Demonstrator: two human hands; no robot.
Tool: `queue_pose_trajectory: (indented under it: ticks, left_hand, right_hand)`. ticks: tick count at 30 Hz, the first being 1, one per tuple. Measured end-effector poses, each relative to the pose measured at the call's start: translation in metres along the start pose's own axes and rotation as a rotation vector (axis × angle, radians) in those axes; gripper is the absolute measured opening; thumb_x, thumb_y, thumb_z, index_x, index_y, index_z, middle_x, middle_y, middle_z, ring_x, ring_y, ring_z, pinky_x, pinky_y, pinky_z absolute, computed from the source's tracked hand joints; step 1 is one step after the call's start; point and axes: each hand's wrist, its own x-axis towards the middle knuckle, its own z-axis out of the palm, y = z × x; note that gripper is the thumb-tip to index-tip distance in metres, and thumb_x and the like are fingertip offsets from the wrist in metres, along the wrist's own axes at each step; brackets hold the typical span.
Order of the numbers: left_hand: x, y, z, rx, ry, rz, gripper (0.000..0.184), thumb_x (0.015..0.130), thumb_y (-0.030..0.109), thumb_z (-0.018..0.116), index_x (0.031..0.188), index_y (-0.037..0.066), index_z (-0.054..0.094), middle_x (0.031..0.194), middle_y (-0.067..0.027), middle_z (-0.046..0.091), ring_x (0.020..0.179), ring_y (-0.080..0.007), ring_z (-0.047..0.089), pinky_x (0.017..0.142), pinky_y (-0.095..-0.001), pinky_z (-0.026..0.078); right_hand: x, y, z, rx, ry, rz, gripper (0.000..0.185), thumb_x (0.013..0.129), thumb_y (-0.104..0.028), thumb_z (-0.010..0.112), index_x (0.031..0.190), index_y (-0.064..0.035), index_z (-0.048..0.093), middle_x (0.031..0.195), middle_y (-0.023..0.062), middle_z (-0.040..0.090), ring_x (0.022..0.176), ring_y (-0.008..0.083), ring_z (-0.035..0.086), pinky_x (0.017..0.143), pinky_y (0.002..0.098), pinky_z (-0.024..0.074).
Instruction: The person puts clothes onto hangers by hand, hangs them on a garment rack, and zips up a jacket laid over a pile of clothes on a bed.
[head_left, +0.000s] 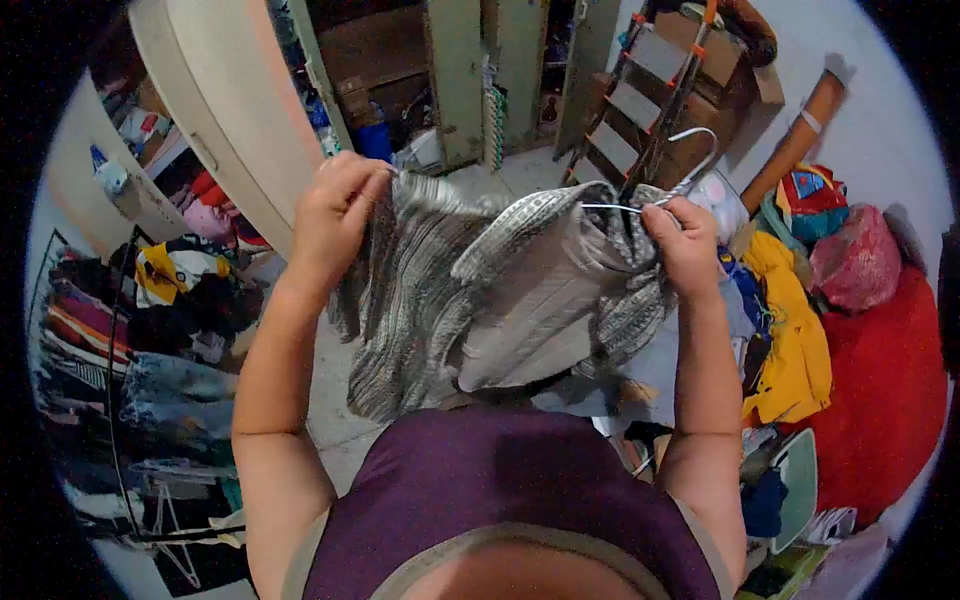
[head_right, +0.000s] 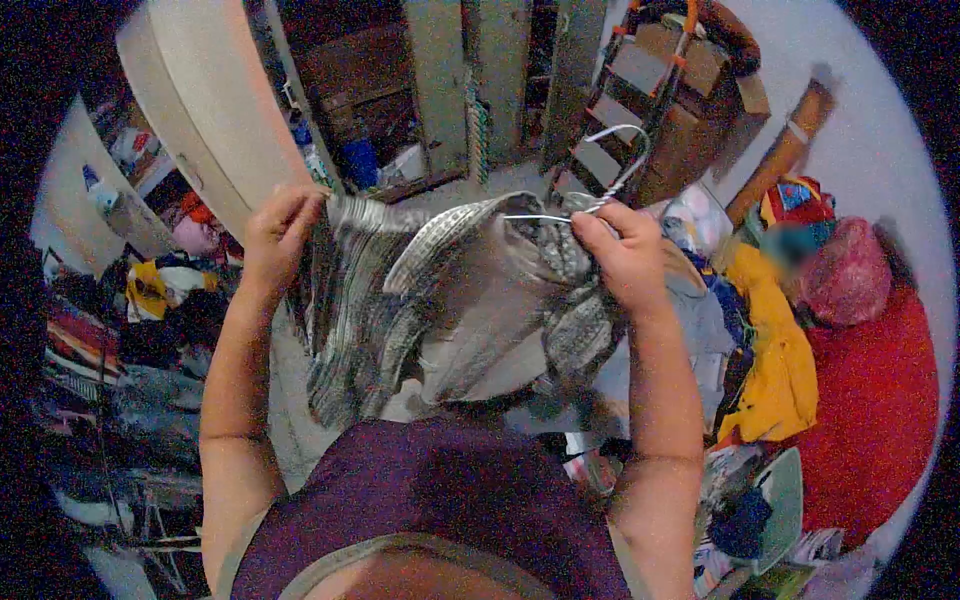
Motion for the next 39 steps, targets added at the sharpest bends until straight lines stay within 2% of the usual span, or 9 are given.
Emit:
queue_pose_trajectory:
  ticks: [3, 8, 11, 16, 21, 31, 34, 37, 39]
  left_hand:
    - [0.013, 0.033, 0.011, 0.166, -0.044, 0.4, 0.025, 0.077, 0.014, 0.06, 0.1, 0.005, 0.058, 0.099, -0.0097, 0.055, 0.099, -0.0298, 0.049, 0.084, -0.0373, 0.039]
    - [0.011, 0.079, 0.021, 0.362, -0.146, 0.605, 0.047, 0.066, 0.03, 0.069, 0.106, 0.011, 0.056, 0.105, -0.0082, 0.054, 0.104, -0.0296, 0.047, 0.087, -0.0413, 0.037]
    - [0.009, 0.087, 0.041, 0.277, -0.171, 0.581, 0.047, 0.063, 0.027, 0.071, 0.105, 0.011, 0.056, 0.1, -0.0075, 0.055, 0.098, -0.0292, 0.05, 0.083, -0.0411, 0.038]
    - [0.005, 0.094, 0.063, 0.24, -0.049, 0.489, 0.028, 0.065, 0.014, 0.068, 0.09, 0.008, 0.056, 0.081, -0.0077, 0.054, 0.077, -0.0271, 0.054, 0.064, -0.037, 0.044]
    - [0.012, 0.077, 0.074, 0.179, -0.053, 0.444, 0.014, 0.069, 0.01, 0.063, 0.076, 0.005, 0.052, 0.07, -0.0099, 0.051, 0.067, -0.0277, 0.054, 0.055, -0.0365, 0.044]
    - [0.01, 0.094, 0.071, 0.211, -0.175, 0.329, 0.011, 0.07, 0.011, 0.061, 0.074, 0.004, 0.053, 0.072, -0.0112, 0.049, 0.066, -0.0294, 0.055, 0.056, -0.0375, 0.045]
    - [0.013, 0.082, 0.068, 0.13, -0.186, 0.285, 0.011, 0.07, 0.011, 0.06, 0.074, 0.003, 0.054, 0.072, -0.0134, 0.051, 0.066, -0.0318, 0.055, 0.057, -0.0387, 0.044]
    - [0.02, 0.083, 0.064, 0.066, -0.163, 0.243, 0.012, 0.071, 0.011, 0.058, 0.076, 0.001, 0.056, 0.072, -0.0155, 0.053, 0.067, -0.0339, 0.055, 0.059, -0.04, 0.044]
    - [0.029, 0.099, 0.061, -0.001, -0.128, 0.202, 0.012, 0.072, 0.012, 0.057, 0.077, 0.0, 0.057, 0.072, -0.0163, 0.055, 0.068, -0.035, 0.055, 0.06, -0.0405, 0.044]
  right_hand:
    - [-0.005, 0.012, 0.002, 0.032, 0.048, -0.02, 0.021, 0.078, -0.016, 0.062, 0.067, 0.0008, 0.056, 0.057, -0.0023, 0.049, 0.055, 0.005, 0.042, 0.049, 0.0226, 0.0334]
    - [-0.007, 0.005, -0.006, 0.064, 0.051, -0.024, 0.021, 0.078, -0.016, 0.062, 0.067, 0.0009, 0.057, 0.057, -0.0019, 0.051, 0.055, 0.0046, 0.044, 0.05, 0.0222, 0.0345]
    - [-0.007, 0.001, -0.006, -0.016, -0.006, -0.052, 0.02, 0.077, -0.016, 0.062, 0.069, 0.0014, 0.058, 0.059, -0.0014, 0.053, 0.057, 0.0055, 0.045, 0.051, 0.0229, 0.0361]
    - [-0.006, -0.014, 0.0, -0.017, -0.055, -0.024, 0.019, 0.077, -0.016, 0.062, 0.076, 0.0035, 0.06, 0.068, 0.005, 0.057, 0.065, 0.0087, 0.051, 0.058, 0.0239, 0.0403]
    - [-0.005, -0.009, 0.002, 0.022, -0.02, -0.088, 0.02, 0.077, -0.015, 0.064, 0.068, 0.0017, 0.056, 0.062, -0.0003, 0.051, 0.06, 0.0065, 0.045, 0.053, 0.023, 0.0349]
    - [-0.002, -0.01, 0.01, 0.039, -0.117, -0.103, 0.02, 0.078, -0.014, 0.062, 0.071, 0.003, 0.056, 0.063, -0.0001, 0.051, 0.062, 0.0059, 0.045, 0.054, 0.0229, 0.0358]
    - [0.001, -0.008, 0.006, -0.022, -0.167, -0.069, 0.021, 0.078, -0.017, 0.062, 0.076, 0.0035, 0.059, 0.066, 0.0076, 0.057, 0.063, 0.0101, 0.052, 0.058, 0.0263, 0.0418]
    - [0.002, -0.012, 0.013, -0.051, -0.201, -0.09, 0.023, 0.077, -0.019, 0.062, 0.075, 0.003, 0.058, 0.065, 0.0088, 0.057, 0.061, 0.0122, 0.053, 0.057, 0.0274, 0.042]
    - [0.004, -0.011, 0.018, -0.072, -0.218, -0.126, 0.019, 0.077, -0.015, 0.061, 0.075, 0.0037, 0.058, 0.064, 0.004, 0.055, 0.061, 0.0082, 0.049, 0.055, 0.0242, 0.0396]
